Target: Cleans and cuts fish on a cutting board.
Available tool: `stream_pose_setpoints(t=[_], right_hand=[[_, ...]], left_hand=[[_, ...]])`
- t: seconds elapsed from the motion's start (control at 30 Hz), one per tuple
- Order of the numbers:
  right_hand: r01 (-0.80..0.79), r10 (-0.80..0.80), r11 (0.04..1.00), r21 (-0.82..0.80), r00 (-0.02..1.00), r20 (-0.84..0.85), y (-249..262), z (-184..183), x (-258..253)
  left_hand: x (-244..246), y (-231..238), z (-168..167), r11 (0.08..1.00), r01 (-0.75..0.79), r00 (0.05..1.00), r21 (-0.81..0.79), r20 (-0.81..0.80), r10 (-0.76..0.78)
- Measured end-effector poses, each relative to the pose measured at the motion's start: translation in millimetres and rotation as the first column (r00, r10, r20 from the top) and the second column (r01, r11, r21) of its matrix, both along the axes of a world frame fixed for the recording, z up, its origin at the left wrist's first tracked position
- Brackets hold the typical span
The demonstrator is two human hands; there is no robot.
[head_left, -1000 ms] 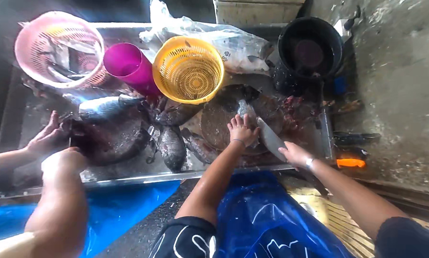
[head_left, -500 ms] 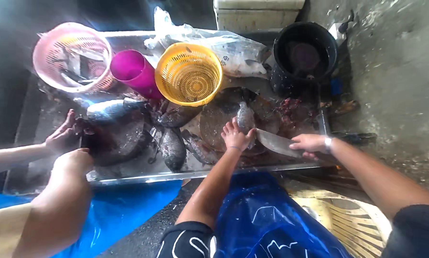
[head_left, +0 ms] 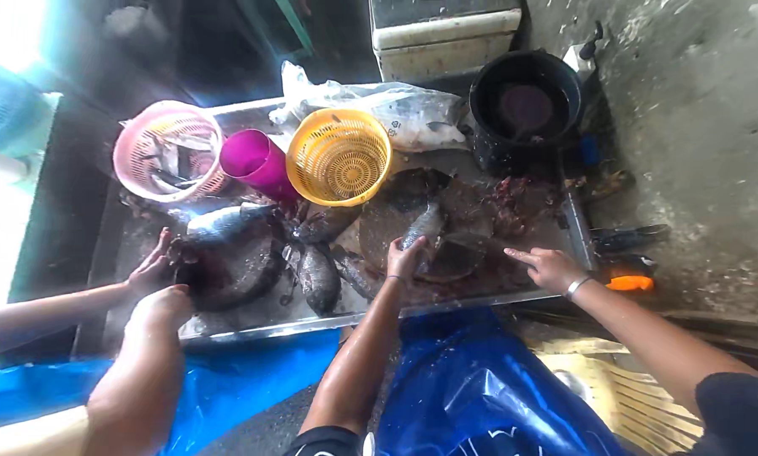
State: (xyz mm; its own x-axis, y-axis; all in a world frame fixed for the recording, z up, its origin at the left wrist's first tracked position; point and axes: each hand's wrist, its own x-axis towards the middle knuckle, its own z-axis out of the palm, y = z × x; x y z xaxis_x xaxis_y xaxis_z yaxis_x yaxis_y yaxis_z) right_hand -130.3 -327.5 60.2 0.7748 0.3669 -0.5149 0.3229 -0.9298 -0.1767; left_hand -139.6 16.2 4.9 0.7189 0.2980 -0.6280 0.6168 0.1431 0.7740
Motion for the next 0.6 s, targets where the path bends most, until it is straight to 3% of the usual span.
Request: stream_pose_setpoints(t=[0.07, 0.2, 0.3, 0.4, 0.47, 0.5, 0.57, 0.6], right_hand=[[-0.024, 0.025, 0.999, -0.031, 0.999, 0.021, 8.1, 2.0, 7.3], [-0.199, 0.196, 0.98, 0.016, 0.975, 0.104, 28.5, -1.4, 23.5], [-0.328, 0.316, 0.944, 0.044, 0.932, 0.18, 40.0, 0.1, 36.8], [-0.363, 0.364, 0.928, -0.088, 0.931, 0.003, 54.5, 46.1, 61.0], [-0.373, 0.365, 0.905, -0.206, 0.928, -0.08, 69.4, 87.2, 70.6], [-0.374, 0.363, 0.89, -0.262, 0.927, -0.09, 77.8, 107.0, 70.9], [-0.357, 0.351, 0.853, -0.381, 0.932, -0.087, 95.4, 136.1, 70.0], [-0.333, 0.324, 0.846, -0.416, 0.941, -0.095, 101.2, 142.8, 65.0]], left_hand=[[-2.1, 9.0, -5.0, 0.995, 0.031, 0.999, -0.091, -0.023, -0.034], [4.3, 28.1, 2.0, 0.966, 0.259, 0.962, 0.018, -0.091, -0.257], [16.1, 35.3, 11.9, 0.945, 0.326, 0.941, -0.008, -0.092, -0.325], [26.0, 31.3, 11.0, 0.899, 0.425, 0.905, 0.108, -0.044, -0.423], [27.2, 22.7, 7.9, 0.781, 0.521, 0.835, 0.344, -0.019, -0.549], [26.4, 15.7, 11.9, 0.679, 0.55, 0.786, 0.487, -0.026, -0.618], [28.2, 2.0, 19.0, 0.471, 0.534, 0.712, 0.702, -0.073, -0.698], [22.4, -3.1, 18.4, 0.428, 0.497, 0.718, 0.755, -0.082, -0.691]])
